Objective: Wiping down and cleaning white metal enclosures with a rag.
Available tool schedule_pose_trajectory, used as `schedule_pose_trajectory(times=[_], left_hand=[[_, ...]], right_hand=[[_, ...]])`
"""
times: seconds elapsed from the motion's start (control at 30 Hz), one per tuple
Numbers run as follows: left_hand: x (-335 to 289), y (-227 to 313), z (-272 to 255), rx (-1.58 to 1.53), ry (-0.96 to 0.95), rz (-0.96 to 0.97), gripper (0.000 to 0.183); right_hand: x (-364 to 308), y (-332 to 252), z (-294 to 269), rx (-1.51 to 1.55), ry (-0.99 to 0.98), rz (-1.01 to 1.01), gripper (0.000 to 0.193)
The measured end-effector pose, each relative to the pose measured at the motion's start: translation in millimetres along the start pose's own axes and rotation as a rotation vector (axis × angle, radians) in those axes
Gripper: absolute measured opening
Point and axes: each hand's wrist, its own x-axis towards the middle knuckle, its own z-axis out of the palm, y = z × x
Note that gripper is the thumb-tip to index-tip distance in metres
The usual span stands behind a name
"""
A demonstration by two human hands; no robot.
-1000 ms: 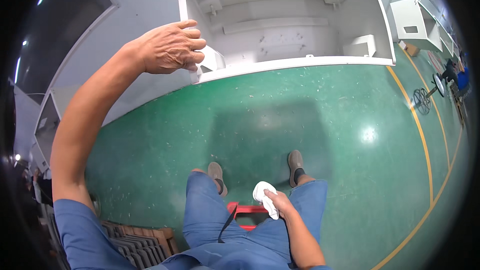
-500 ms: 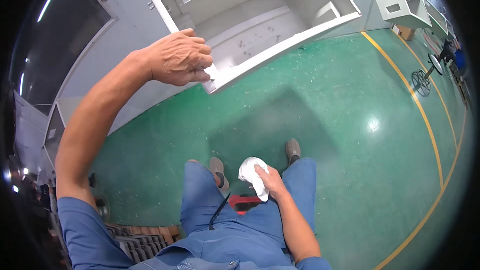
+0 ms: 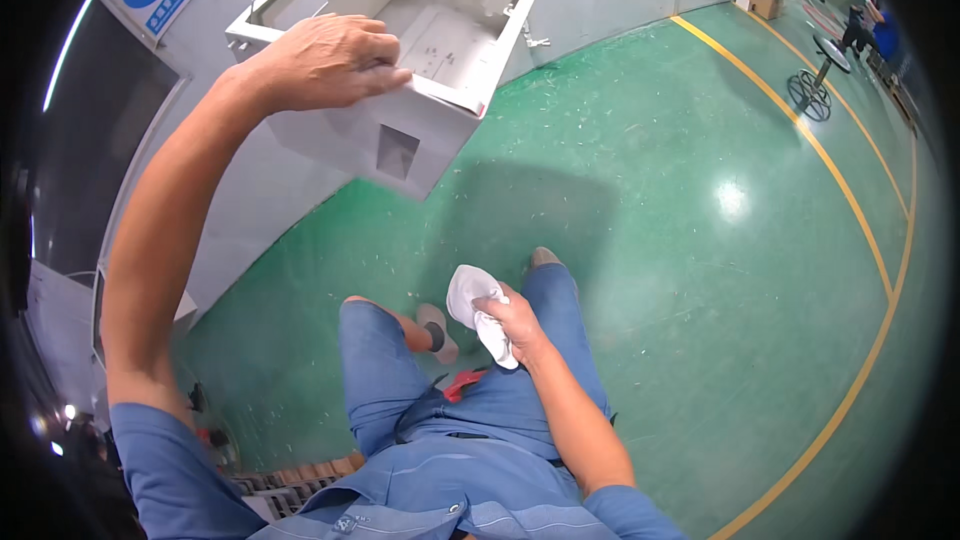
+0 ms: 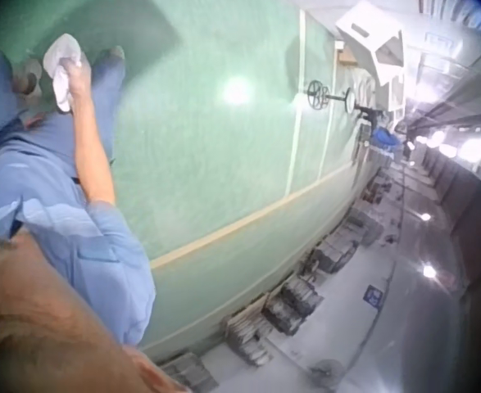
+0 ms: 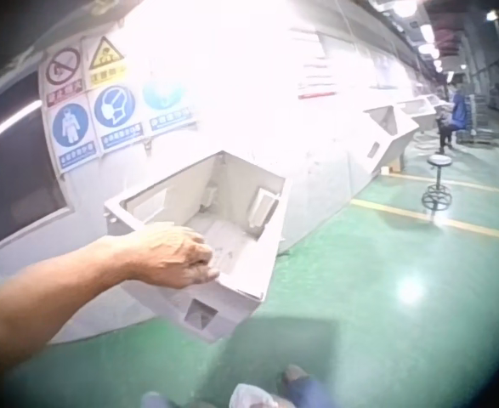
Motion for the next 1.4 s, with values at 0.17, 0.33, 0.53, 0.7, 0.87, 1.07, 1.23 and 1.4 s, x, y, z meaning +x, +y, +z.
schedule_pose_trajectory(times=[0.17,0.33,0.53,0.7,0.87,1.07,1.23,1.4], left_hand=[[0.5,-7.4,6.8,0.021,0.008,-0.102,0.035],[2.0,-14.8,24.0,-0.032,0.054,-0.157,0.034],[8.2,-9.3,23.4,0.008,0.013,-0.208,0.037],[8.2,-6.6,27.8,-0.076,0.019,-0.260,0.036],[12.9,-2.5,40.0,-0.084,0.043,-0.308,0.038],[12.1,-3.8,10.2,-0.162,-0.095,-0.387,0.037],[3.2,-14.8,26.1,-0.446,0.012,-0.302,0.036],[9.1,28.8,-24.0,-0.359,-0.204,-0.365,0.033]], right_hand=[[-16.1,-10.7,17.1,-0.098,0.067,-0.231,0.049],[-23.9,-92.7,41.3,-0.819,0.217,-1.113,0.048],[26.0,-194.6,86.1,-1.222,0.495,-1.739,0.048],[107.5,-110.5,81.0,-1.448,0.496,-1.448,0.030],[158.5,-1.0,22.8,-1.803,0.175,-0.413,0.025],[64.4,-69.9,53.3,-1.008,0.498,-0.979,0.039],[57.4,-146.4,116.7,-0.827,0.686,-1.469,0.046],[77.8,-135.1,160.9,-1.047,0.524,-1.694,0.048]])
